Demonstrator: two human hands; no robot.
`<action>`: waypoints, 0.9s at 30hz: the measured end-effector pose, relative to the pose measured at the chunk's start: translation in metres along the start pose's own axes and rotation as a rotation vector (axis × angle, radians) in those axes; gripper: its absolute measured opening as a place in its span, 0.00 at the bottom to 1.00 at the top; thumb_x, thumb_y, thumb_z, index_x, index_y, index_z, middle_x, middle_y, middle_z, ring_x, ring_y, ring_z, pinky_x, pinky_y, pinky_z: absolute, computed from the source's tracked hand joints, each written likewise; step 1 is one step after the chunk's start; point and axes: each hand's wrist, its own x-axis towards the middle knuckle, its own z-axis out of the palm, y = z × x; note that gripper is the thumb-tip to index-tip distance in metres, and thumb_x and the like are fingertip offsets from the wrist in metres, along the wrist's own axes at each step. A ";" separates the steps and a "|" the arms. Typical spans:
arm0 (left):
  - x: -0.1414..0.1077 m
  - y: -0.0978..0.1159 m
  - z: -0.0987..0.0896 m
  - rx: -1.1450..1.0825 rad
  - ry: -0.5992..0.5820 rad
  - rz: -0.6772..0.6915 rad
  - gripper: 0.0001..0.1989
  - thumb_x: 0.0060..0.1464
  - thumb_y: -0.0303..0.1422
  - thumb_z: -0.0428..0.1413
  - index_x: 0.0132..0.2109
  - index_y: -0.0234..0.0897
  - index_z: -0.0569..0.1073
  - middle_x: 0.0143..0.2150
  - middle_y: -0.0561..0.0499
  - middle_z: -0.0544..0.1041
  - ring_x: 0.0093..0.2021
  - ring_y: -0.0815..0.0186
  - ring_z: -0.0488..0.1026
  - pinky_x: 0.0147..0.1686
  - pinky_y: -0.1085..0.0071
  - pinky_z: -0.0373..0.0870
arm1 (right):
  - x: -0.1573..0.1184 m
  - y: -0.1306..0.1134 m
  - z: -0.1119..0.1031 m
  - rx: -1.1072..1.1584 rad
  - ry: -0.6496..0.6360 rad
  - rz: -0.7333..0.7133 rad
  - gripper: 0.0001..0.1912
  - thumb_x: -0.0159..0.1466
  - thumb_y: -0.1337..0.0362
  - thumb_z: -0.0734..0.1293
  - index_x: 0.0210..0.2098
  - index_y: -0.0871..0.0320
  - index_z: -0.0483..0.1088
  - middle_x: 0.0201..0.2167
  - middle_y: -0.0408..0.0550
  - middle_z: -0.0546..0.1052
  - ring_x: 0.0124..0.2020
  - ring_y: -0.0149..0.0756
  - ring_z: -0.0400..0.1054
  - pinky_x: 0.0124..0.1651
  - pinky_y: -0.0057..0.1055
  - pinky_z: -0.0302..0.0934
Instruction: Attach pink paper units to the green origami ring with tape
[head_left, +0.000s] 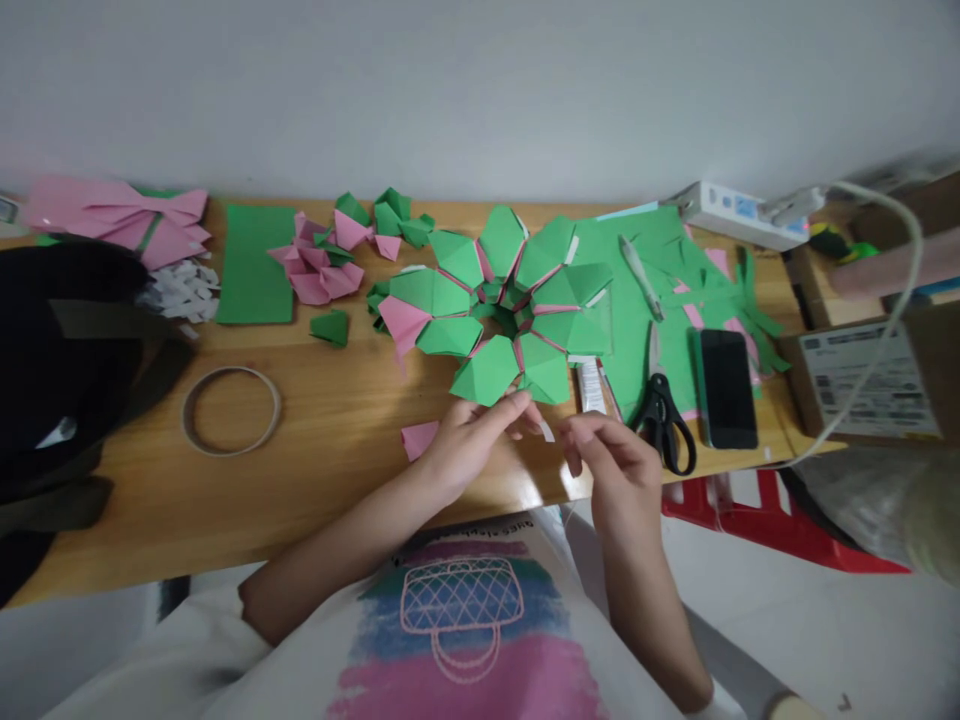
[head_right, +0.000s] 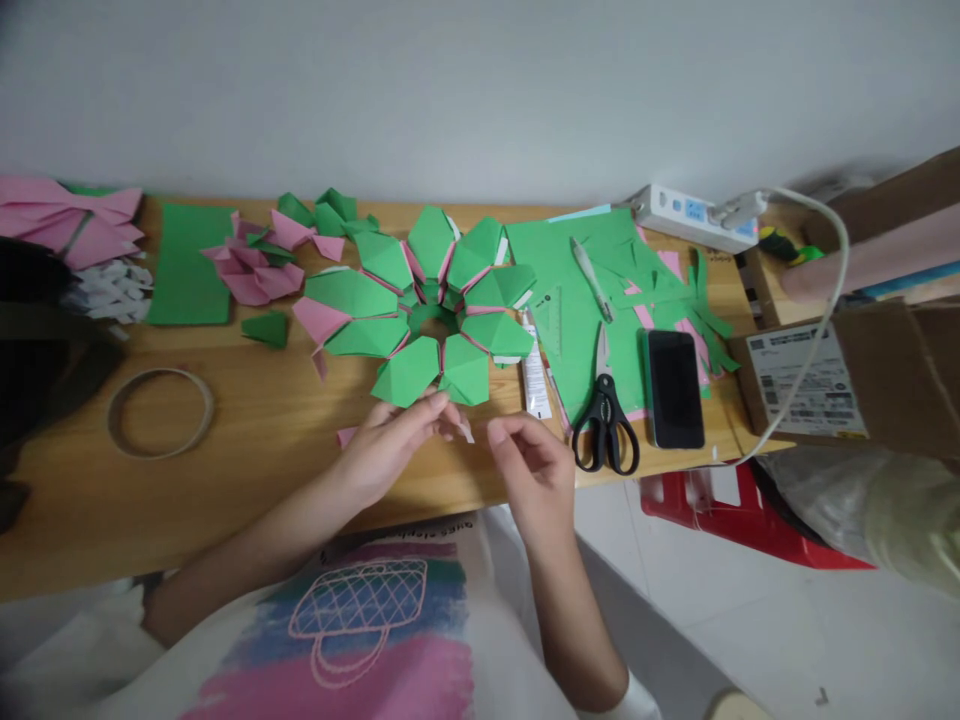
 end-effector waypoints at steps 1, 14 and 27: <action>0.000 0.001 0.001 0.004 -0.002 0.004 0.15 0.55 0.43 0.58 0.28 0.37 0.76 0.30 0.50 0.78 0.34 0.65 0.74 0.37 0.69 0.67 | -0.006 0.001 -0.002 -0.044 0.010 -0.026 0.09 0.59 0.58 0.70 0.28 0.56 0.76 0.21 0.41 0.71 0.21 0.28 0.60 0.24 0.26 0.57; -0.001 0.005 0.003 0.049 0.027 0.012 0.15 0.53 0.43 0.59 0.27 0.37 0.77 0.30 0.50 0.78 0.37 0.63 0.74 0.39 0.68 0.66 | -0.022 0.004 0.001 -0.128 0.032 -0.105 0.02 0.59 0.64 0.71 0.30 0.55 0.77 0.23 0.42 0.75 0.24 0.30 0.66 0.28 0.27 0.61; 0.002 -0.005 0.000 0.011 0.012 0.061 0.14 0.56 0.41 0.58 0.30 0.36 0.79 0.30 0.50 0.80 0.34 0.65 0.75 0.37 0.70 0.68 | 0.004 -0.011 0.005 0.113 0.068 -0.149 0.15 0.57 0.67 0.72 0.43 0.52 0.70 0.29 0.40 0.77 0.27 0.29 0.71 0.27 0.26 0.63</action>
